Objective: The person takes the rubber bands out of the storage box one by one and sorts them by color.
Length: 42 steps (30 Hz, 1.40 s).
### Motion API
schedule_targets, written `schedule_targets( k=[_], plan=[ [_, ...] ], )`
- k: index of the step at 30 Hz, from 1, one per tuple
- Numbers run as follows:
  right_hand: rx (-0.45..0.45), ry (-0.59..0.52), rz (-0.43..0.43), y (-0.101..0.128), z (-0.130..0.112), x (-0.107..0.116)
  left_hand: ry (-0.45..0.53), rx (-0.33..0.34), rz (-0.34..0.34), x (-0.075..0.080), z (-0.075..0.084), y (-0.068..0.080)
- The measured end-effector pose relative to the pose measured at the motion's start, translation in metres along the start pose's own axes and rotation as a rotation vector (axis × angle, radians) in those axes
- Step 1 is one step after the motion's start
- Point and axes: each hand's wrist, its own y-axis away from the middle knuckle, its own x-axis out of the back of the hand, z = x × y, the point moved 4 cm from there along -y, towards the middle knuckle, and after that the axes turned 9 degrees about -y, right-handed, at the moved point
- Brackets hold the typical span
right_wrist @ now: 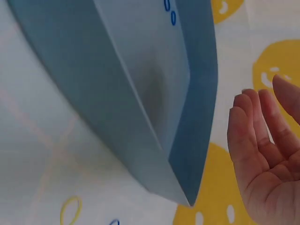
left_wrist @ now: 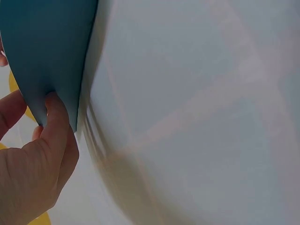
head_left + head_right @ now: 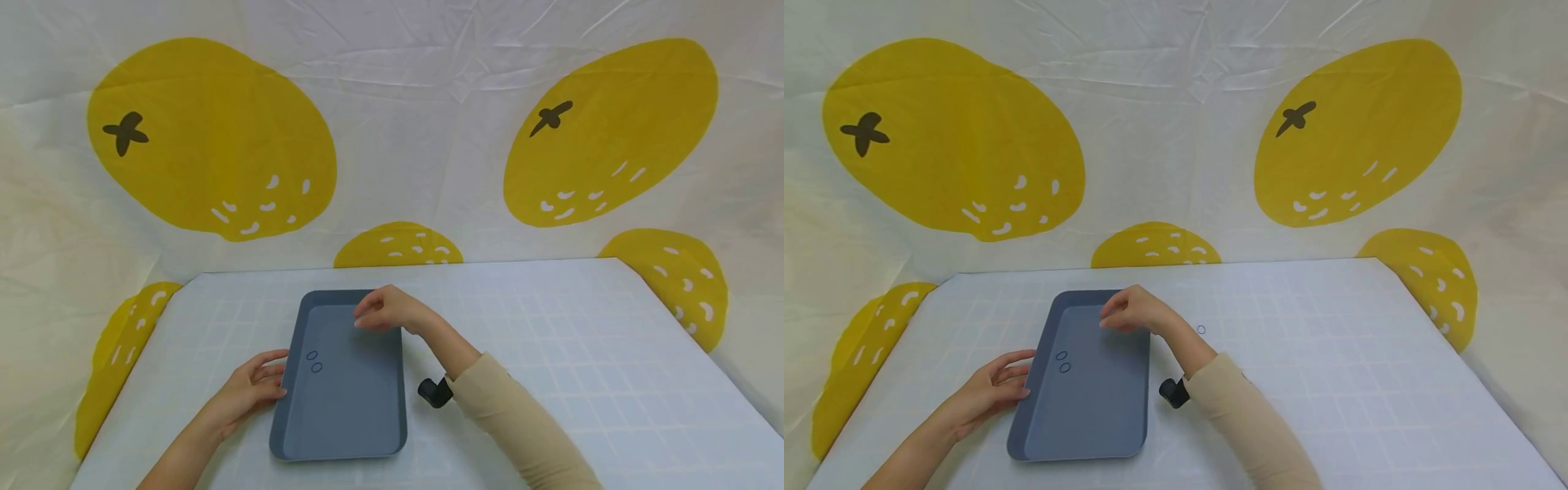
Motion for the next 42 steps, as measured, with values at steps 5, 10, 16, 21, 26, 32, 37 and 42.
schedule_targets(
  k=[5, 10, 16, 21, 26, 32, 37, 42],
  plan=[
    [0.018, 0.028, -0.035, -0.01, 0.002, -0.014, -0.002, 0.001, -0.001, 0.001, 0.0, -0.001],
    [0.012, 0.036, -0.039, -0.018, 0.004, -0.027, -0.003, 0.005, 0.007, 0.0, 0.0, -0.001],
    [0.003, 0.039, -0.033, -0.025, 0.007, -0.039, -0.003, -0.001, 0.006, 0.0, 0.0, -0.002],
    [0.002, 0.08, -0.036, -0.031, 0.012, -0.048, 0.0, -0.002, 0.003, 0.0, -0.001, -0.002],
    [-0.001, 0.124, -0.04, -0.038, 0.023, -0.059, 0.013, -0.012, -0.015, -0.001, -0.001, -0.002],
    [-0.024, 0.114, -0.019, -0.044, 0.033, -0.072, 0.019, -0.008, -0.021, 0.0, -0.001, -0.002],
    [-0.019, 0.204, 0.024, -0.045, 0.035, -0.079, 0.01, 0.001, -0.009, 0.0, 0.001, -0.001],
    [0.048, 0.387, 0.065, -0.045, 0.035, -0.084, 0.004, 0.007, 0.0, 0.0, 0.002, 0.001]
  ],
)
